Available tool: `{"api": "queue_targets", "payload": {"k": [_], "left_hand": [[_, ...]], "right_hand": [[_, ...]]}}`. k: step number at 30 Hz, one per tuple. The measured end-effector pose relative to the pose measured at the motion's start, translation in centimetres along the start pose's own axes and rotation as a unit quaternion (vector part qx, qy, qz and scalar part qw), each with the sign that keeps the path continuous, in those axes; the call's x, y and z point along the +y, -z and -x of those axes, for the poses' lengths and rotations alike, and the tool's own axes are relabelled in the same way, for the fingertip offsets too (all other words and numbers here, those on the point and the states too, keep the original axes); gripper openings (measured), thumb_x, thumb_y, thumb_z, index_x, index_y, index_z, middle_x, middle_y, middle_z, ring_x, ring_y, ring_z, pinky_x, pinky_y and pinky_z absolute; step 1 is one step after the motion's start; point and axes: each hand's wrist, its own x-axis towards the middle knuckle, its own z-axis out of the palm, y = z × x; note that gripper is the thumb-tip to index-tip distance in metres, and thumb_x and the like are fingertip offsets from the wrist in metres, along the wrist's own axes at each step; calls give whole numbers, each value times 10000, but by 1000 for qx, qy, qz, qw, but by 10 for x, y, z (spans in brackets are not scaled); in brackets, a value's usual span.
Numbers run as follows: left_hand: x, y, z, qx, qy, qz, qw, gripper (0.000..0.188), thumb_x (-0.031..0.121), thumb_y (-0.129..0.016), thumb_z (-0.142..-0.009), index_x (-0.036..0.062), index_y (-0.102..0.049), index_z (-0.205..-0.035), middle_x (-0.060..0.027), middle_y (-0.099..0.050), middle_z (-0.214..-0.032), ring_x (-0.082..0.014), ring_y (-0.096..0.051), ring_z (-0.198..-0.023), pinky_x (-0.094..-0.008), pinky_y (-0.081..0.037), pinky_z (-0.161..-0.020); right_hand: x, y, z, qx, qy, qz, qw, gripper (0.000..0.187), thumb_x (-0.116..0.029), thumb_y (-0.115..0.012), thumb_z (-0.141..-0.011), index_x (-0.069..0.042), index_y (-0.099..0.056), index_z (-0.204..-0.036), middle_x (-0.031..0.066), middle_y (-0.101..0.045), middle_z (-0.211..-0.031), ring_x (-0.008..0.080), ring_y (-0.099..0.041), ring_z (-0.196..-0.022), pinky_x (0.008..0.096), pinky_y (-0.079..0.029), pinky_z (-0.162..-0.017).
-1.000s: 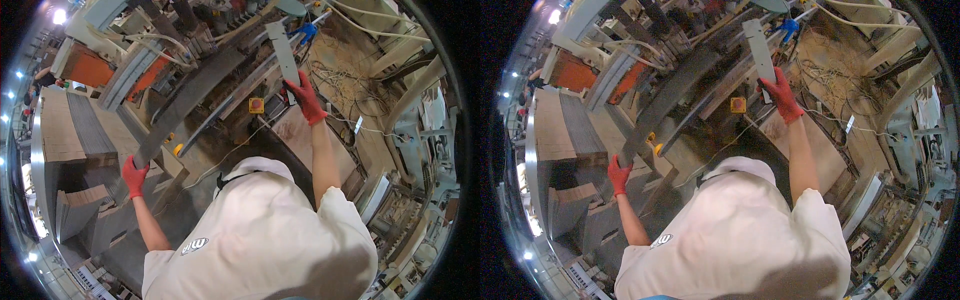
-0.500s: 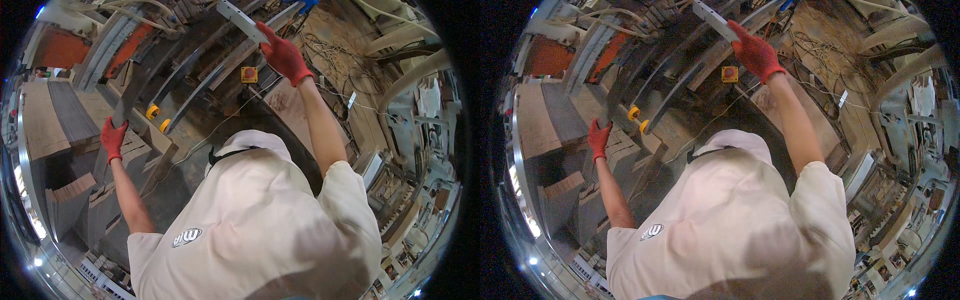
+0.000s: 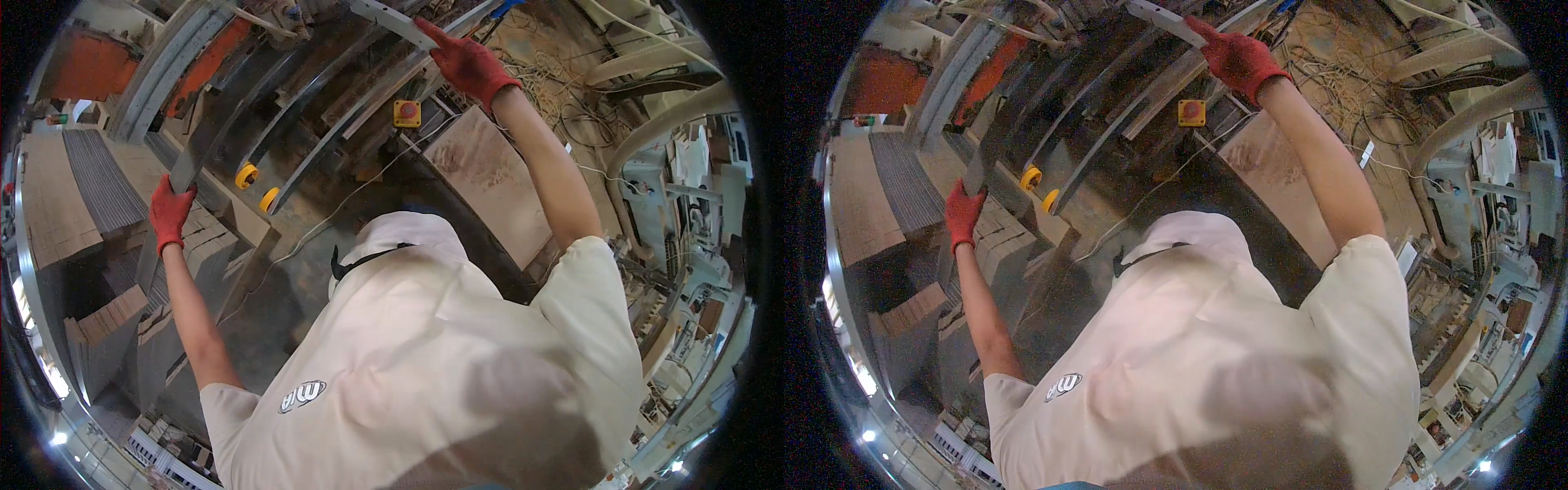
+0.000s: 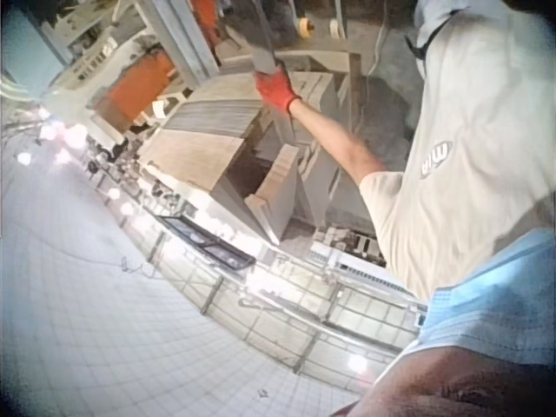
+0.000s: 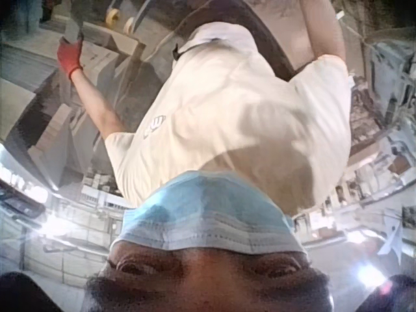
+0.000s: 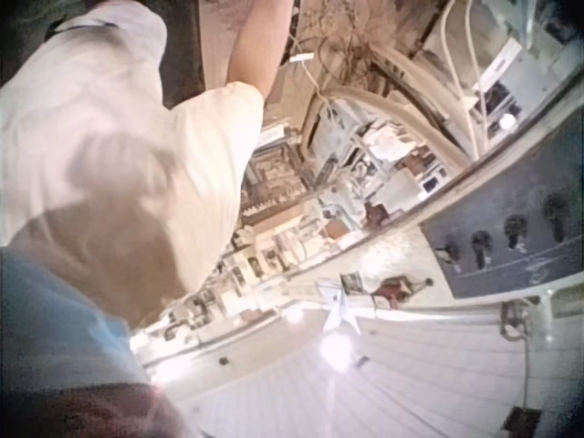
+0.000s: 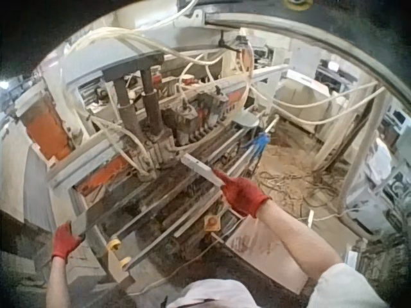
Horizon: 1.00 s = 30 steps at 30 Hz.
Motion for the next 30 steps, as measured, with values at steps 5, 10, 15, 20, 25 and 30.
{"api": "queue_targets", "payload": {"k": [5, 10, 15, 20, 25, 30], "left_hand": [[3, 2, 1, -7, 22, -4, 1000, 492, 436, -757, -793, 75, -639, -1107, -198, -709, -1063, -420, -658, -1029, -503, -520, -834], [2, 4, 2, 22, 9, -10, 1000, 506, 424, -762, -783, 62, -643, -1115, -199, -710, -1068, -416, -664, -1026, -504, -525, -842], [13, 11, 1, 6, 14, 15, 1000, 529, 405, -763, -774, 53, -645, -1151, -216, -706, -1104, -414, -668, -1041, -504, -530, -851], [2, 1, 5, 22, 7, -6, 1000, 513, 393, -763, -779, 61, -639, -1148, -220, -703, -1082, -422, -665, -1024, -502, -533, -837], [10, 4, -2, -5, 11, 7, 1000, 486, 374, -785, -768, 64, -638, -1112, -218, -705, -1032, -432, -667, -987, -501, -532, -803], [1, -3, 4, 8, 13, -6, 1000, 492, 360, -807, -757, 63, -643, -1114, -212, -708, -1023, -426, -673, -976, -500, -528, -785]], "right_hand": [[21, -22, -1, 15, 26, -163, 986, 550, -234, -467, -1043, -315, -311, -1564, 217, -672, -927, 388, -644, -744, 477, -515, -697], [31, -34, -8, 22, 28, -233, 972, 465, -254, -456, -1052, -229, -404, -1513, 180, -679, -1057, 337, -624, -748, 429, -513, -706], [38, -42, -14, 15, -29, -242, 970, 409, -309, -438, -1065, -151, -517, -1434, 138, -688, -1180, 293, -600, -755, 394, -507, -718], [-21, 6, -19, -62, -174, -34, 982, 467, -494, -429, -1047, -133, -638, -1257, 192, -720, -1052, 404, -659, -942, 479, -501, -842], [-3, -6, -12, -40, -196, -184, 962, 513, -530, -476, -1039, -59, -667, -1107, 131, -704, -895, 330, -652, -796, 446, -497, -782], [-28, 12, -17, -89, -323, -396, 855, 529, -534, -517, -1030, -28, -654, -1104, 90, -675, -855, 241, -610, -715, 431, -485, -703]]}}
